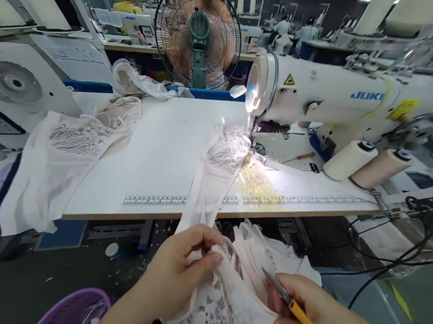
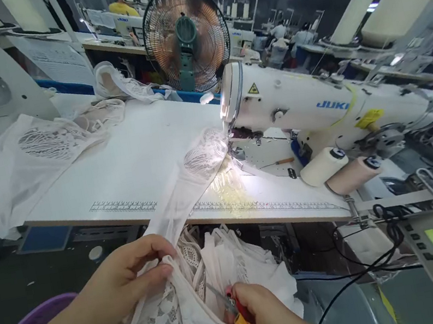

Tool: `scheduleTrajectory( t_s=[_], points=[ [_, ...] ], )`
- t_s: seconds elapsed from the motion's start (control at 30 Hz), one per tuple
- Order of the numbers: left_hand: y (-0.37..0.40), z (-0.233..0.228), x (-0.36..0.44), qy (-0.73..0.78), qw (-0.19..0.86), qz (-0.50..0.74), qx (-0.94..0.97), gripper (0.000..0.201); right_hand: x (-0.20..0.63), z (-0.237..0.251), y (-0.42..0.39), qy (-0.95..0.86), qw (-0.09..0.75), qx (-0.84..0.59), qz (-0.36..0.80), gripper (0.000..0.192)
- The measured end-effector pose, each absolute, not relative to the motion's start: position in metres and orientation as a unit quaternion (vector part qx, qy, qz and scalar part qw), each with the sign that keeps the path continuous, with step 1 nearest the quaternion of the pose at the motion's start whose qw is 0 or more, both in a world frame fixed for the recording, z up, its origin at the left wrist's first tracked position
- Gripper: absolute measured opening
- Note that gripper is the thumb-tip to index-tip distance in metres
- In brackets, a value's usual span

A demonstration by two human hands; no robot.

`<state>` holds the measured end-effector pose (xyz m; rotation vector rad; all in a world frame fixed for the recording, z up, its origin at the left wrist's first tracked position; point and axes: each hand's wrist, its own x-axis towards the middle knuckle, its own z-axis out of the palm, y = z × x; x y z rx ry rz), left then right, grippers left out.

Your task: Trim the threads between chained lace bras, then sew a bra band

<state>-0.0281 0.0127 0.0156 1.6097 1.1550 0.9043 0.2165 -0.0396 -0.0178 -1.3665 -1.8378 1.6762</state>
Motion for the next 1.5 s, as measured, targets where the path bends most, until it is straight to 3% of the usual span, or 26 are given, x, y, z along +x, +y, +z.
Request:
scheduleTrajectory(
  t_s=[0.13,0.3,0.5,0.67,0.77,0.87,1.03,1.17,1.5],
  points=[
    [0.01,0.007,-0.001,0.416,0.408,0.429,0.69,0.037,0.224,-0.007,-0.029,-0.665,0.208,-0.466,0.545,0.016],
    [0.012,0.008,0.018,0.373,0.339,0.371,0.78,0.056,0.214,0.0,-0.009,-0.61,0.395,-0.418,0.546,0.016],
    [0.011,0.017,0.03,0.411,0.386,0.335,0.755,0.046,0.193,0.005,0.009,-0.578,0.488,-0.37,0.539,0.02],
    [0.013,0.017,0.03,0.441,0.44,0.293,0.726,0.01,0.187,0.004,0.011,-0.592,0.506,-0.365,0.509,0.018],
    [0.015,0.013,0.03,0.442,0.449,0.273,0.726,0.021,0.186,0.003,0.012,-0.607,0.51,-0.372,0.484,0.015],
    [0.016,0.012,0.03,0.452,0.491,0.28,0.69,0.024,0.194,-0.001,0.013,-0.626,0.468,-0.377,0.497,0.017],
    [0.019,0.016,0.027,0.464,0.607,0.273,0.584,0.022,0.221,-0.011,0.01,-0.715,0.266,-0.355,0.54,0.047],
    [0.024,0.019,0.023,0.469,0.611,0.258,0.584,0.022,0.231,-0.013,0.003,-0.77,0.159,-0.344,0.513,0.056],
    [0.029,0.008,0.02,0.463,0.656,0.242,0.545,0.023,0.228,-0.01,-0.004,-0.818,0.077,-0.418,0.387,0.059]
  ],
)
